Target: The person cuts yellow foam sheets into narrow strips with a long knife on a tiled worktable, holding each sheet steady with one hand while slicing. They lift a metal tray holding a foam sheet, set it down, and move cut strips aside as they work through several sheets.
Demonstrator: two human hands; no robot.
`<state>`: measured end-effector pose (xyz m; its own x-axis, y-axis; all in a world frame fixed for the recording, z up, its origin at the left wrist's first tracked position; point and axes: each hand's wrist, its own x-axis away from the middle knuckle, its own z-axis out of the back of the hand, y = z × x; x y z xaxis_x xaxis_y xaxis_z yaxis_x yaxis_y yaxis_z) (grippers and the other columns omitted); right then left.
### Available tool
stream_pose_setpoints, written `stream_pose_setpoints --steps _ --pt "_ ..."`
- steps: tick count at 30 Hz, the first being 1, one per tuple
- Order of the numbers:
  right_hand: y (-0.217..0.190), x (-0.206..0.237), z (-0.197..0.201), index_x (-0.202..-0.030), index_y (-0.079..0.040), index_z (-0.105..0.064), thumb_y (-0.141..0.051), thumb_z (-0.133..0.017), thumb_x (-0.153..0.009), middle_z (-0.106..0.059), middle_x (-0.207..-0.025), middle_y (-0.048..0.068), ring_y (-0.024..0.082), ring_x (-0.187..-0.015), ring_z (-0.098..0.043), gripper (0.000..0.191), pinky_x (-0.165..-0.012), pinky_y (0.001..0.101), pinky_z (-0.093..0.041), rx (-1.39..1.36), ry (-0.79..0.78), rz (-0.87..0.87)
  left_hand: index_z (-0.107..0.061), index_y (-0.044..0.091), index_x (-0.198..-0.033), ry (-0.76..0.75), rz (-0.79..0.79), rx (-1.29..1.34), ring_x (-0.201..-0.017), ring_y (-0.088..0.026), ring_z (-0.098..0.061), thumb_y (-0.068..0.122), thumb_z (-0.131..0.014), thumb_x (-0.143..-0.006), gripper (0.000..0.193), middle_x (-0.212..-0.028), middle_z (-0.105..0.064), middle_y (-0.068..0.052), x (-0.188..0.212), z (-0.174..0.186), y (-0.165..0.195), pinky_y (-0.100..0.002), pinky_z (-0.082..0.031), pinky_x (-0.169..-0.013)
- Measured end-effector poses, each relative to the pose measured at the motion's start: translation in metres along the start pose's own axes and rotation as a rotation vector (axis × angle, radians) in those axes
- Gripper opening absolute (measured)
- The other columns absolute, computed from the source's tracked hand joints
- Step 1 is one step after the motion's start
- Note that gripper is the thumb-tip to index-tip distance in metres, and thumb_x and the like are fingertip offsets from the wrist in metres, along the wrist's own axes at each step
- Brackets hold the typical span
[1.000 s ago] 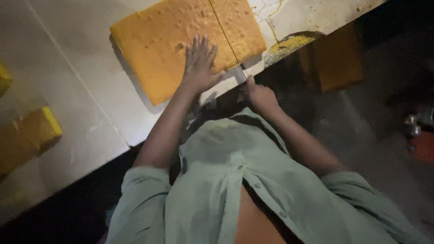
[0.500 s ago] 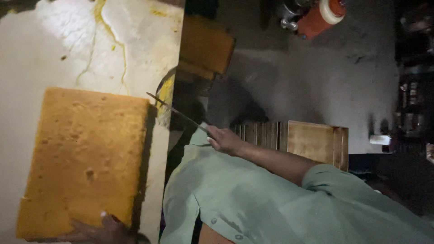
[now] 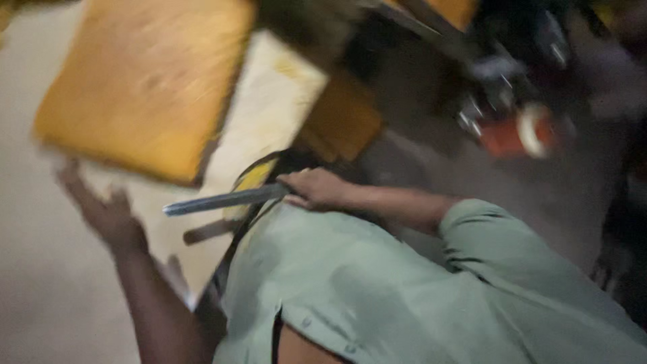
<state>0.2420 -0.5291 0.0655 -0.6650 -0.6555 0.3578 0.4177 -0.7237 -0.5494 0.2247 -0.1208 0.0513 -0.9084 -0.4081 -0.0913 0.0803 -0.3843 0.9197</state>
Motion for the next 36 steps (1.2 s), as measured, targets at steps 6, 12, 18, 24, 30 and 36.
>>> stream_pose_setpoints --steps 6,12,18,24,30,36 --pt "-0.084 -0.124 0.019 -0.122 -0.009 -0.065 -0.023 -0.062 -0.093 -0.065 -0.114 0.012 0.034 -0.104 -0.063 0.032 -0.089 0.0444 -0.051 0.244 -0.127 0.815 -0.049 0.004 -0.157 0.48 0.111 -0.28 -0.159 -0.038 -0.036 0.04 -0.052 -0.115 0.055 -0.167 -0.041 -0.022 0.111 0.113 -0.056 -0.048 -0.028 -0.133" --pt "-0.223 -0.201 -0.049 -0.115 -0.011 -0.068 -0.028 -0.064 -0.084 -0.068 -0.109 0.008 0.031 -0.095 -0.061 0.036 -0.084 0.0422 -0.051 0.317 -0.327 1.194 -0.055 0.003 -0.148 1.015 0.501 -0.27 -0.152 -0.037 -0.046 0.035 -0.051 -0.113 0.047 -0.158 -0.049 -0.021 0.291 0.194 -0.085 -0.049 -0.038 -0.126" --pt "-0.33 -0.31 -0.126 -0.117 -0.012 -0.07 -0.009 -0.058 -0.095 -0.069 -0.101 0.009 0.029 -0.088 -0.064 0.025 -0.078 0.0411 -0.054 0.225 -0.085 1.072 -0.053 0.006 -0.152 1.032 0.8 -0.677 -0.154 -0.044 -0.032 0.029 -0.054 -0.113 0.046 -0.163 -0.04 -0.024 0.317 0.225 -0.124 -0.064 -0.024 -0.124" --pt "-0.369 -0.444 -0.103 -0.104 -0.006 -0.068 -0.013 -0.061 -0.102 -0.069 -0.089 0.014 0.032 -0.078 -0.067 0.01 -0.066 0.0432 -0.053 0.223 0.217 0.321 -0.042 0.007 -0.16 0.649 0.484 -0.752 -0.161 -0.046 -0.021 0.022 -0.062 -0.109 0.057 -0.17 -0.027 -0.025 0.164 0.326 -0.2 -0.068 -0.011 -0.13" --pt "-0.26 -0.323 -0.023 -0.114 -0.006 -0.049 -0.013 -0.057 -0.108 -0.055 -0.085 0.003 0.015 -0.055 -0.055 0.012 -0.048 0.0327 -0.047 -0.668 0.478 -0.202 -0.04 0.004 -0.164 0.025 -0.115 -0.622 -0.156 -0.046 -0.019 0.025 -0.068 -0.113 0.061 -0.169 -0.026 -0.025 -0.081 0.311 -0.216 -0.067 -0.018 -0.126" --pt "-0.19 -0.231 -0.018 -0.107 -0.003 -0.045 0.001 -0.064 -0.101 -0.057 -0.091 0.01 0.016 -0.066 -0.063 0.02 -0.056 0.0317 -0.054 -0.526 0.536 -0.514 -0.037 0.011 -0.16 -0.555 -0.153 -0.23 -0.144 -0.036 -0.044 0.029 -0.055 -0.109 0.056 -0.16 -0.043 -0.014 -0.237 0.144 -0.144 -0.061 -0.037 -0.115"
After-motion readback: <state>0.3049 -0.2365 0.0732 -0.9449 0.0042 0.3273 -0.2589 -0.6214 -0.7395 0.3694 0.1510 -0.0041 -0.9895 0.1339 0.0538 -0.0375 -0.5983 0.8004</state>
